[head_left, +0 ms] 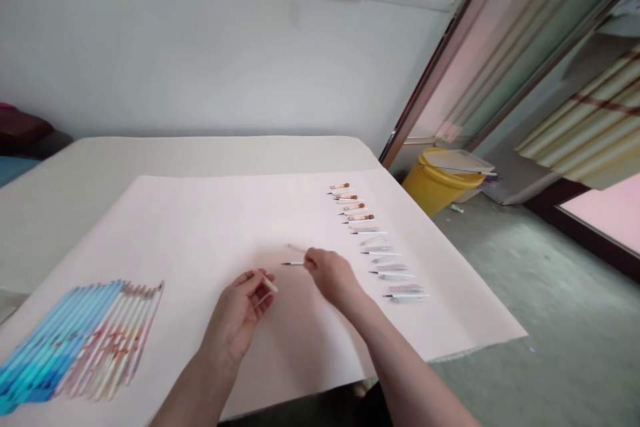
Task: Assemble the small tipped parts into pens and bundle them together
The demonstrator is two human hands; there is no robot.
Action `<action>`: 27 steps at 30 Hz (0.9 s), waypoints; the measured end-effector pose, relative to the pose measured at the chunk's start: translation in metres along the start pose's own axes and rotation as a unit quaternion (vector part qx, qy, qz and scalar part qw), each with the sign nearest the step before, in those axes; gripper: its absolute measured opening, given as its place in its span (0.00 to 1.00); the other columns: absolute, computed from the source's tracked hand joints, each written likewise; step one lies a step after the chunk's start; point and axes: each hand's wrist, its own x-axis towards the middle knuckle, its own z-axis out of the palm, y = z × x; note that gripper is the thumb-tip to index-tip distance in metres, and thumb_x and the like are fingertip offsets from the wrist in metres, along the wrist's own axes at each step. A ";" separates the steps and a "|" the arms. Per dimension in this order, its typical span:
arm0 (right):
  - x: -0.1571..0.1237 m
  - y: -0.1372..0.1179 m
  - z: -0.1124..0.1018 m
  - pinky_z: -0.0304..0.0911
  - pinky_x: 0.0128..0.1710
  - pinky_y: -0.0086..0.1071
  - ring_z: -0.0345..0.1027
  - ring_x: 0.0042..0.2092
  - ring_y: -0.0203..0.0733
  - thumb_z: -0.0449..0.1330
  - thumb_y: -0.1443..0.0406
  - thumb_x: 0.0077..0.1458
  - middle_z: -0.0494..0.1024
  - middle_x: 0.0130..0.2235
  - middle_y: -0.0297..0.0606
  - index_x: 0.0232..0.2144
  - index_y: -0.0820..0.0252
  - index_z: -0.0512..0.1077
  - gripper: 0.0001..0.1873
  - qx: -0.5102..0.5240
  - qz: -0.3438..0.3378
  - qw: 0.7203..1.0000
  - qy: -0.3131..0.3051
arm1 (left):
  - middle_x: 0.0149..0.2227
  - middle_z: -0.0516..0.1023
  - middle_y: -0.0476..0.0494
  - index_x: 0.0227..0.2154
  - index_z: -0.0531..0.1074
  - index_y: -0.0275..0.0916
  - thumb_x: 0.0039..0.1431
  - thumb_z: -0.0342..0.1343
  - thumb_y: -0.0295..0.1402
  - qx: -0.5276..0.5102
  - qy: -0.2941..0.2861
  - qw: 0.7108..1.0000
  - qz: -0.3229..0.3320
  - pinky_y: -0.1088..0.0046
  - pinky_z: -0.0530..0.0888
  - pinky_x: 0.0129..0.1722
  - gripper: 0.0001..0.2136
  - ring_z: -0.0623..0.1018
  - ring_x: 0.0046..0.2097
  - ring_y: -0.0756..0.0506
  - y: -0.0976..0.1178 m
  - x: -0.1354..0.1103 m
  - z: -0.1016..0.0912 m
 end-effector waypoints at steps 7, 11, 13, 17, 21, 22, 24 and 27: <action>0.006 0.026 0.001 0.56 0.31 0.31 0.69 0.36 0.42 0.47 0.71 0.56 0.72 0.38 0.42 0.37 0.58 0.68 0.11 -0.142 0.038 0.989 -0.016 | 0.34 0.75 0.40 0.32 0.70 0.35 0.50 0.59 0.28 -0.013 0.010 1.000 0.003 0.78 0.72 0.28 0.06 0.74 0.30 0.52 0.001 0.000 -0.001; 0.007 0.018 0.005 0.56 0.30 0.31 0.67 0.39 0.43 0.47 0.71 0.57 0.70 0.39 0.41 0.39 0.58 0.67 0.11 -0.144 0.008 0.989 0.024 | 0.35 0.75 0.38 0.35 0.70 0.35 0.51 0.57 0.25 0.000 0.013 1.000 0.000 0.78 0.72 0.27 0.08 0.74 0.29 0.52 -0.002 0.002 0.000; 0.009 0.015 0.007 0.56 0.31 0.32 0.65 0.41 0.43 0.47 0.71 0.58 0.70 0.40 0.42 0.39 0.58 0.67 0.11 -0.140 -0.008 0.989 0.050 | 0.36 0.75 0.38 0.36 0.70 0.35 0.50 0.57 0.24 0.004 0.013 1.000 -0.010 0.77 0.72 0.28 0.08 0.75 0.30 0.51 -0.002 0.001 0.001; 0.013 0.015 0.012 0.55 0.38 0.32 0.61 0.45 0.43 0.47 0.71 0.58 0.69 0.42 0.42 0.40 0.57 0.68 0.13 -0.116 -0.068 0.989 0.060 | 0.34 0.73 0.42 0.32 0.69 0.36 0.49 0.58 0.24 -0.001 0.012 1.000 -0.017 0.75 0.73 0.30 0.07 0.75 0.32 0.50 -0.002 -0.001 0.002; 0.016 0.014 0.017 0.54 0.39 0.32 0.60 0.46 0.43 0.46 0.71 0.59 0.69 0.42 0.42 0.37 0.59 0.69 0.12 -0.100 -0.086 0.991 0.036 | 0.36 0.73 0.43 0.34 0.69 0.38 0.48 0.58 0.24 -0.003 0.039 0.999 -0.009 0.75 0.73 0.31 0.09 0.75 0.34 0.50 -0.001 -0.002 0.002; 0.017 0.013 0.017 0.54 0.39 0.32 0.60 0.45 0.42 0.46 0.71 0.59 0.69 0.42 0.42 0.36 0.59 0.69 0.12 -0.097 -0.086 0.991 0.030 | 0.36 0.73 0.43 0.35 0.69 0.38 0.48 0.59 0.24 -0.004 0.047 0.999 -0.008 0.75 0.73 0.31 0.10 0.74 0.34 0.50 -0.001 -0.003 0.002; 0.018 0.012 0.018 0.55 0.38 0.32 0.61 0.44 0.42 0.46 0.71 0.59 0.70 0.42 0.42 0.35 0.60 0.70 0.13 -0.091 -0.088 0.992 0.023 | 0.35 0.72 0.43 0.36 0.69 0.38 0.48 0.59 0.24 -0.007 0.055 0.998 -0.009 0.74 0.73 0.32 0.11 0.74 0.34 0.50 0.000 -0.003 0.001; 0.020 0.011 0.018 0.55 0.38 0.33 0.62 0.43 0.43 0.46 0.71 0.59 0.71 0.41 0.42 0.34 0.61 0.71 0.13 -0.092 -0.092 0.991 0.022 | 0.36 0.72 0.43 0.35 0.70 0.38 0.48 0.59 0.24 -0.012 0.046 0.999 -0.008 0.74 0.73 0.33 0.10 0.74 0.35 0.50 0.000 -0.003 0.000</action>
